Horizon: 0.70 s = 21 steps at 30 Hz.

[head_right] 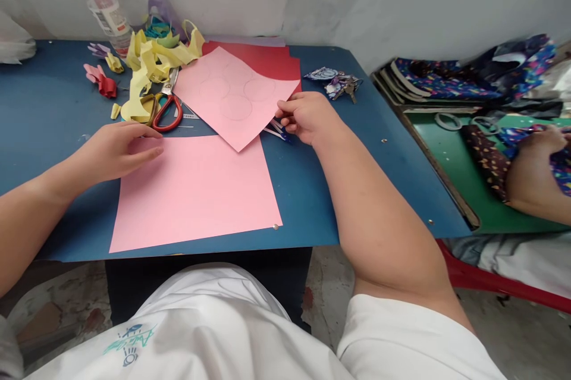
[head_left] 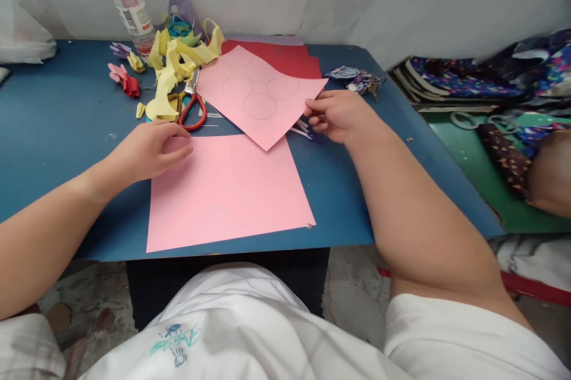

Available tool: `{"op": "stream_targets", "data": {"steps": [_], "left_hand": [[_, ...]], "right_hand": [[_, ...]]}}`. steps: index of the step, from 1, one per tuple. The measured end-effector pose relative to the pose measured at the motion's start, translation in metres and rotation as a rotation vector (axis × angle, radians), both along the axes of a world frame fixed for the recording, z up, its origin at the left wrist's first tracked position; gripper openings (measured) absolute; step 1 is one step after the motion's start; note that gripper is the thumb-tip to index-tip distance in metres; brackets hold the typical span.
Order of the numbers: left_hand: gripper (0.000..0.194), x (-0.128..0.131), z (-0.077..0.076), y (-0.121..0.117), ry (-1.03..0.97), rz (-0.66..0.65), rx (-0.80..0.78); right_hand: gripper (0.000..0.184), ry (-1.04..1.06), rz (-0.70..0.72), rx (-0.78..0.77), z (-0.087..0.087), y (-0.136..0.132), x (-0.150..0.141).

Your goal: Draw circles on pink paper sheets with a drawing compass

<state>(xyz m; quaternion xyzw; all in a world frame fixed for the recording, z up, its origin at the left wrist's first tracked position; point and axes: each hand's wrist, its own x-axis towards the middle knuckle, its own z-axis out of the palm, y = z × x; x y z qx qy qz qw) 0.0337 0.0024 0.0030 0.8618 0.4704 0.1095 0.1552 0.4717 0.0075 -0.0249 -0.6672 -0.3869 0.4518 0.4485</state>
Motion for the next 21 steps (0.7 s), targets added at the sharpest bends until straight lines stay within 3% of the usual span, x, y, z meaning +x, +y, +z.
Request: {"op": "stream_targets", "data": {"steps": [4,7,13,21], "left_hand": [[0.050,0.000,0.001,-0.001,-0.019,-0.005,-0.004],[0.053,0.001,0.001,-0.001,-0.020,-0.011,-0.006],[0.050,-0.001,-0.001,0.000,-0.028,-0.013,-0.008],[0.039,-0.001,-0.003,0.001,-0.045,0.006,-0.037]], "right_hand": [[0.020,-0.077,-0.072,0.097,-0.013,0.007,0.001],[0.028,-0.177,-0.046,0.147,-0.019,0.008,-0.003],[0.035,-0.414,-0.115,0.043,-0.014,0.001,-0.014],[0.024,-0.663,0.117,0.167,-0.015,-0.006,-0.018]]}}
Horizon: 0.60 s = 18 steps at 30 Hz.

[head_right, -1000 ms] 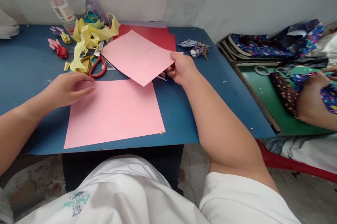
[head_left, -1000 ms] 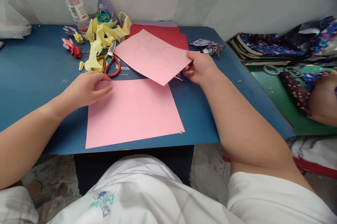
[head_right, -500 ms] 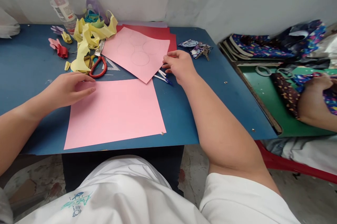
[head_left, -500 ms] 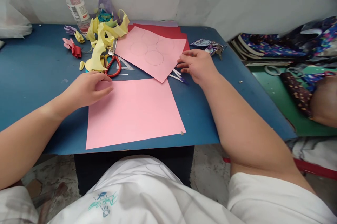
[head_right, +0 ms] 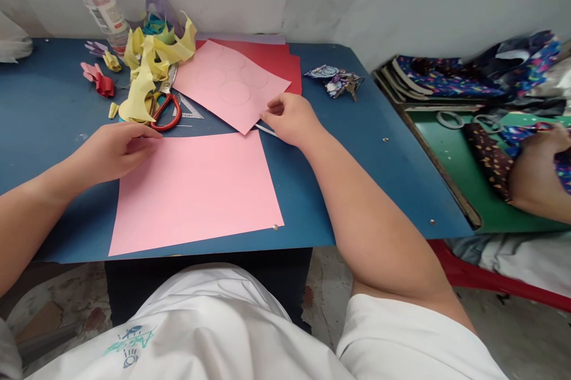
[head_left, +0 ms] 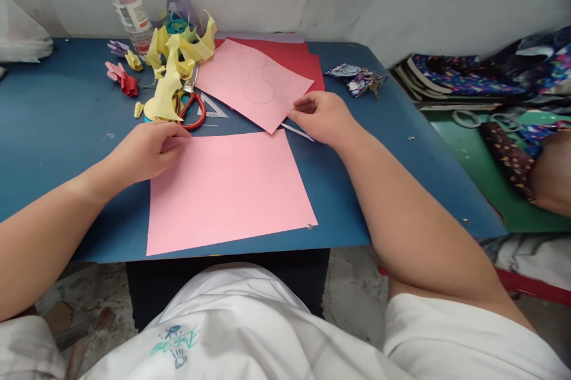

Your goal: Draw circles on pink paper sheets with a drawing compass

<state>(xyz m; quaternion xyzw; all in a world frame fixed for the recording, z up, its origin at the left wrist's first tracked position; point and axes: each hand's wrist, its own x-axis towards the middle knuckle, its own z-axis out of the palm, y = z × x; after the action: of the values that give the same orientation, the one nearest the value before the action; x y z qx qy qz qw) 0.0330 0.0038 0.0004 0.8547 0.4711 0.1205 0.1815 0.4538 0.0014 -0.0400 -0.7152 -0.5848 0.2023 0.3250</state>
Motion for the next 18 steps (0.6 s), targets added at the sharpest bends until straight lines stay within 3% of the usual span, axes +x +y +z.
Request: {"op": "stream_targets", "data": {"steps": [4,8,14,18], "left_hand": [[0.036,-0.002,-0.003,0.001,-0.033,0.028,-0.058],[0.040,-0.005,-0.006,0.001,-0.084,-0.005,-0.092],[0.042,-0.002,-0.004,0.000,-0.096,0.041,-0.099],[0.044,0.000,-0.002,0.000,-0.106,0.048,-0.105]], "right_hand": [[0.039,-0.033,0.146,0.060,-0.011,0.000,-0.001],[0.051,-0.154,0.134,0.074,-0.013,0.000,0.004],[0.031,-0.352,0.048,-0.184,0.010,-0.008,0.007],[0.036,-0.403,0.038,-0.260,0.017,-0.009,0.010]]}}
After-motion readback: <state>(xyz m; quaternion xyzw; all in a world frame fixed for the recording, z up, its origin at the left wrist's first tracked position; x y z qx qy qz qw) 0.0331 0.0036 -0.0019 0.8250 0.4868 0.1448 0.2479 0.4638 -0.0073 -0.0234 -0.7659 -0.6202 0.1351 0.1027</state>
